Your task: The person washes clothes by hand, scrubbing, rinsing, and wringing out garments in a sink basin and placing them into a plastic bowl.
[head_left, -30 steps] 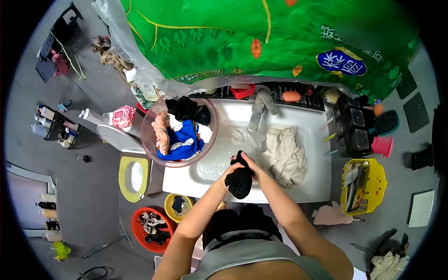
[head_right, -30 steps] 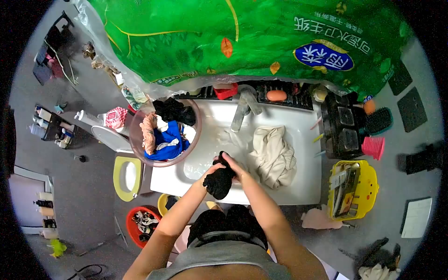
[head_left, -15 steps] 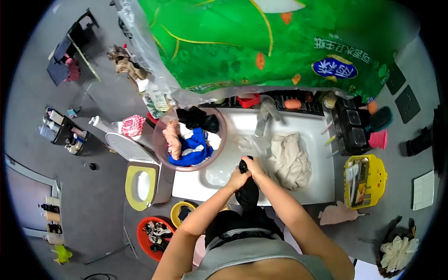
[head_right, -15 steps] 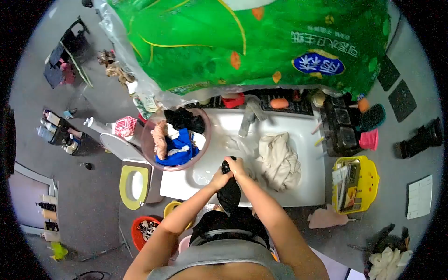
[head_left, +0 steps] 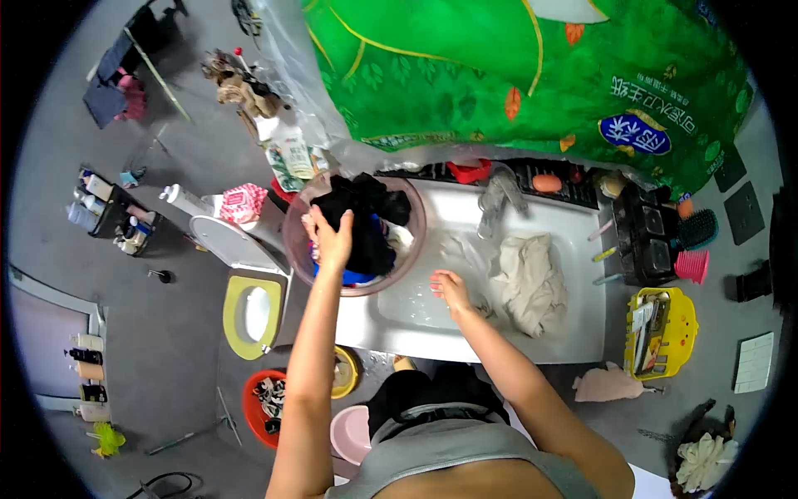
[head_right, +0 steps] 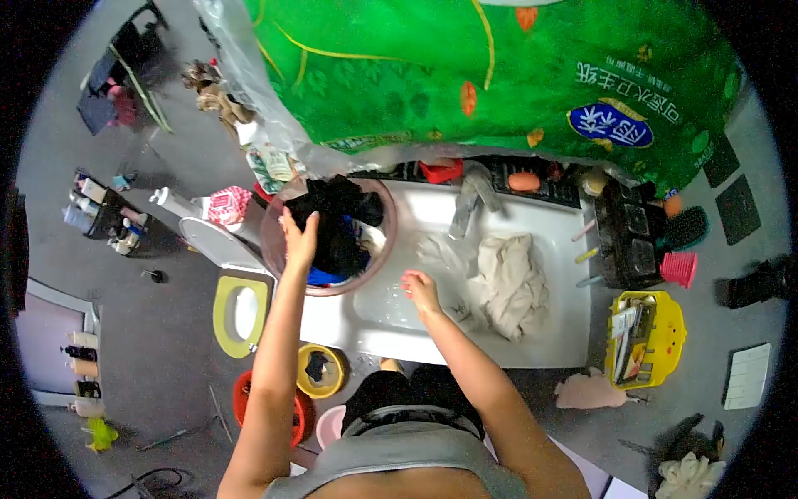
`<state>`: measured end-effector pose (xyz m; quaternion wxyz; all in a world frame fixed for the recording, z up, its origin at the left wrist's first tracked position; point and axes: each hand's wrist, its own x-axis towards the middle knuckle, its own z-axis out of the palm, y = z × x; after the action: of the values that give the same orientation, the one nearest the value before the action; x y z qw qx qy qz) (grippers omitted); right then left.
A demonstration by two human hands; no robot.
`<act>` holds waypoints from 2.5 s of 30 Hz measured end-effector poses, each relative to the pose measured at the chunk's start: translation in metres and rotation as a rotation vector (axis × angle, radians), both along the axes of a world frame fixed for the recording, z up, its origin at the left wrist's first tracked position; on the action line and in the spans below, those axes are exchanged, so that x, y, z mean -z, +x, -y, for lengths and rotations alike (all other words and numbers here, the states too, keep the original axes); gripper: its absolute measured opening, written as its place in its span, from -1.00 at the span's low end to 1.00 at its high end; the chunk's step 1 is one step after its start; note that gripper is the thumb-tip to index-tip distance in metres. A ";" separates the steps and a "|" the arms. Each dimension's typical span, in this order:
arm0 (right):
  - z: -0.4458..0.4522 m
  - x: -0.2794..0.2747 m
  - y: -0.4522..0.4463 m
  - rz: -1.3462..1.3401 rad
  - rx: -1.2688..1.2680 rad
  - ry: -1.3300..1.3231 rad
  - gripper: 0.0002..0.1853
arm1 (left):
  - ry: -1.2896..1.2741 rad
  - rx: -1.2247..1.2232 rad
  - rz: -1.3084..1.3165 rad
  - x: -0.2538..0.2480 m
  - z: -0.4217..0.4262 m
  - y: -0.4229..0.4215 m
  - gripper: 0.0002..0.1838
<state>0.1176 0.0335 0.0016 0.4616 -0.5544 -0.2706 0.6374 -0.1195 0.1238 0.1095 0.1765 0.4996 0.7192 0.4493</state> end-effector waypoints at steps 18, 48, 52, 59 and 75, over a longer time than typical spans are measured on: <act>-0.010 0.107 0.120 -0.184 -0.097 -0.343 -0.62 | -0.632 0.359 0.298 0.215 0.068 0.204 -0.72; -0.033 0.126 0.132 1.385 -0.746 0.291 -0.40 | -0.836 0.505 -0.671 0.213 0.009 0.215 -0.40; -0.033 0.106 0.129 0.461 0.025 0.000 -0.48 | -0.457 0.173 -0.028 0.222 0.050 0.235 -0.65; -0.059 0.083 0.145 -0.047 -0.026 -0.297 -0.47 | 0.028 0.413 0.458 0.127 0.107 0.290 -0.80; -0.026 0.072 0.091 1.172 -0.374 0.368 -0.50 | -0.240 0.127 -0.626 0.184 0.057 0.199 -0.67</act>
<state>0.2086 0.0592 -0.0703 0.2058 -0.6659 -0.6752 0.2415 0.0797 0.0669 -0.0743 0.0323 0.6330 0.7536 0.1745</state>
